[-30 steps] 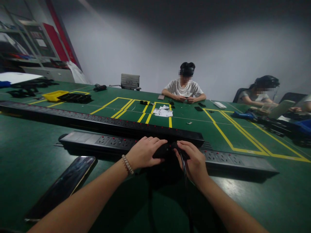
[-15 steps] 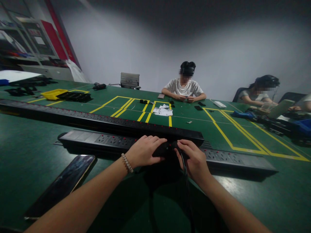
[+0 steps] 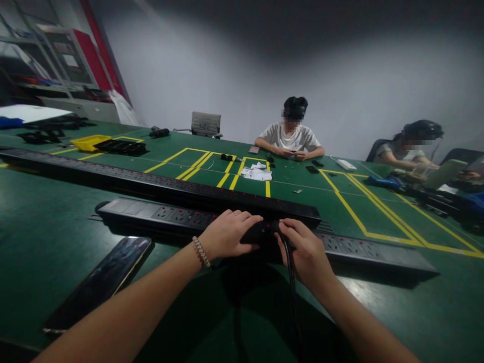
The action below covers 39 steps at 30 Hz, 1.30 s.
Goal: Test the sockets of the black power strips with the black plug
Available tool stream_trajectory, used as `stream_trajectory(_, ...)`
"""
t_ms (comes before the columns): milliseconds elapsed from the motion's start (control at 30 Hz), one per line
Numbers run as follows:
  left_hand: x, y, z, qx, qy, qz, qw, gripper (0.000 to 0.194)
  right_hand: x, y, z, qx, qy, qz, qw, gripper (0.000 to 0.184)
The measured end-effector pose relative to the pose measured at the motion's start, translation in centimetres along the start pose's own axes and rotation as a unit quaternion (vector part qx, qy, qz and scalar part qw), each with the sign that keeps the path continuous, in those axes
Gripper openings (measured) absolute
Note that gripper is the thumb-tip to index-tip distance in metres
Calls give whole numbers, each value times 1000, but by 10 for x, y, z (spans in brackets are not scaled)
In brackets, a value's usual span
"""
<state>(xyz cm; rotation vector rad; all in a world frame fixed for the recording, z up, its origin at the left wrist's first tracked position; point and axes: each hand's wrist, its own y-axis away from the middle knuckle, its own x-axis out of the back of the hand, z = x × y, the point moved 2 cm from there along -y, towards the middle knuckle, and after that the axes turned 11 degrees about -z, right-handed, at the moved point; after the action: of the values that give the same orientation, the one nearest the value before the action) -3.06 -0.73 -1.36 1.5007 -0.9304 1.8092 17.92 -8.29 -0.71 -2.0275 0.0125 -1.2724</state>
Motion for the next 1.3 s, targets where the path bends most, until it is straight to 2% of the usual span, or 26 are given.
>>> stream_trajectory(233, -1, -1, -1, -3, -1, 4, 1000, 66, -3, -2, -11, 14, 42, -28, 999, 28)
stream_trajectory(367, -2, -1, 0, -5, -2, 1, 1000, 66, -4, -4, -10, -2, 26, -27, 999, 26)
stream_trajectory(533, 1, 0, 2, -2, -8, -4, 1000, 65, -2, -5, -5, -11, -1, 9, 1000, 18)
stream_trajectory(800, 1, 0, 3, 2, -12, -6, 1000, 64, -3, -3, -6, -8, 0, 6, 1000, 19)
stream_trajectory(933, 2, 2, 2, -3, -11, -2, 1000, 64, -4, 0, -2, -10, -19, 34, 999, 18)
stream_trajectory(1100, 2, 3, 0, -3, -8, -1, 1000, 62, -7, 4, 7, -52, -59, 82, 994, 8)
stream_trajectory(1300, 1, 5, -1, -5, -4, 2, 1000, 62, -12, 8, 12, -70, -110, 80, 988, 11)
